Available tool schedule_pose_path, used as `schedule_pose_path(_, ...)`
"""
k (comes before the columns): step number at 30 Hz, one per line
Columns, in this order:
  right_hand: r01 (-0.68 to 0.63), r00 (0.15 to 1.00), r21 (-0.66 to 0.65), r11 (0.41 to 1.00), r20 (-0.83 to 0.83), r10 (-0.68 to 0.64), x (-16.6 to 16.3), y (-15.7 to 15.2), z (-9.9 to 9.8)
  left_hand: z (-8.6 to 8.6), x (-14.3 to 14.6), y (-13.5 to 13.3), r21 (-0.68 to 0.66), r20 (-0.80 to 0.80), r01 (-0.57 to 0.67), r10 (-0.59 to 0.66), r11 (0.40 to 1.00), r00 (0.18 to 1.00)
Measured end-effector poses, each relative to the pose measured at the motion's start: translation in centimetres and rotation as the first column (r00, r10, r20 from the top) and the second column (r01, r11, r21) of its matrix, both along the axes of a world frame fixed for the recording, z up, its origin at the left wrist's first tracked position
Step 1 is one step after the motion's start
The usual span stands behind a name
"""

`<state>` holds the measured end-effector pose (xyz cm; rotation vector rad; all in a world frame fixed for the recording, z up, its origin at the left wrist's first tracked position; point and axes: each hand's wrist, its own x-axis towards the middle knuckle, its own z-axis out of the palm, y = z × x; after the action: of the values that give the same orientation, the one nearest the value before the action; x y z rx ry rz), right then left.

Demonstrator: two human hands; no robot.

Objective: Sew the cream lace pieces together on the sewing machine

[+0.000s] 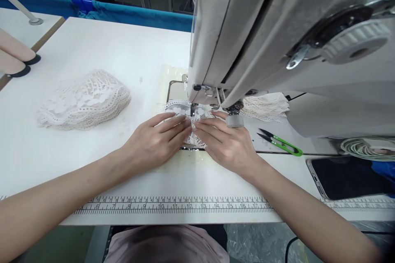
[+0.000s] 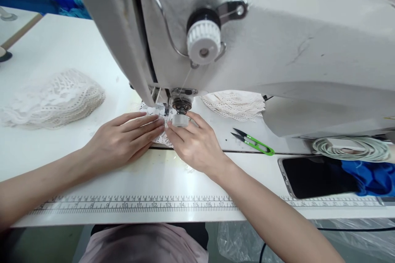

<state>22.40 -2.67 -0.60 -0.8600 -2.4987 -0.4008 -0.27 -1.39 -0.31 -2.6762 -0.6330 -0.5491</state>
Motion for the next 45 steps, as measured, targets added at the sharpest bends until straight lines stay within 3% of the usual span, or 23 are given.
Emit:
schedule_pose_path(12,0.022,1.0,0.038,0.999,0.012,-0.023,-0.2,0.0,-0.5,-0.3,-0.1,0.5,-0.062,0.038,-0.018,0.02,0.998,0.999)
schedule_pose_path(18,0.001,0.999,0.094,0.996,0.037,-0.004,-0.1,-0.4,-0.6,0.0,0.0,-0.5,-0.07,0.058,0.013,-0.009,0.997,0.998)
schedule_pose_path(45,0.123,0.992,0.025,0.992,0.032,-0.124,-0.6,-0.3,-0.3,-0.2,0.2,-0.3,-0.053,0.038,-0.094,0.096,0.994,0.995)
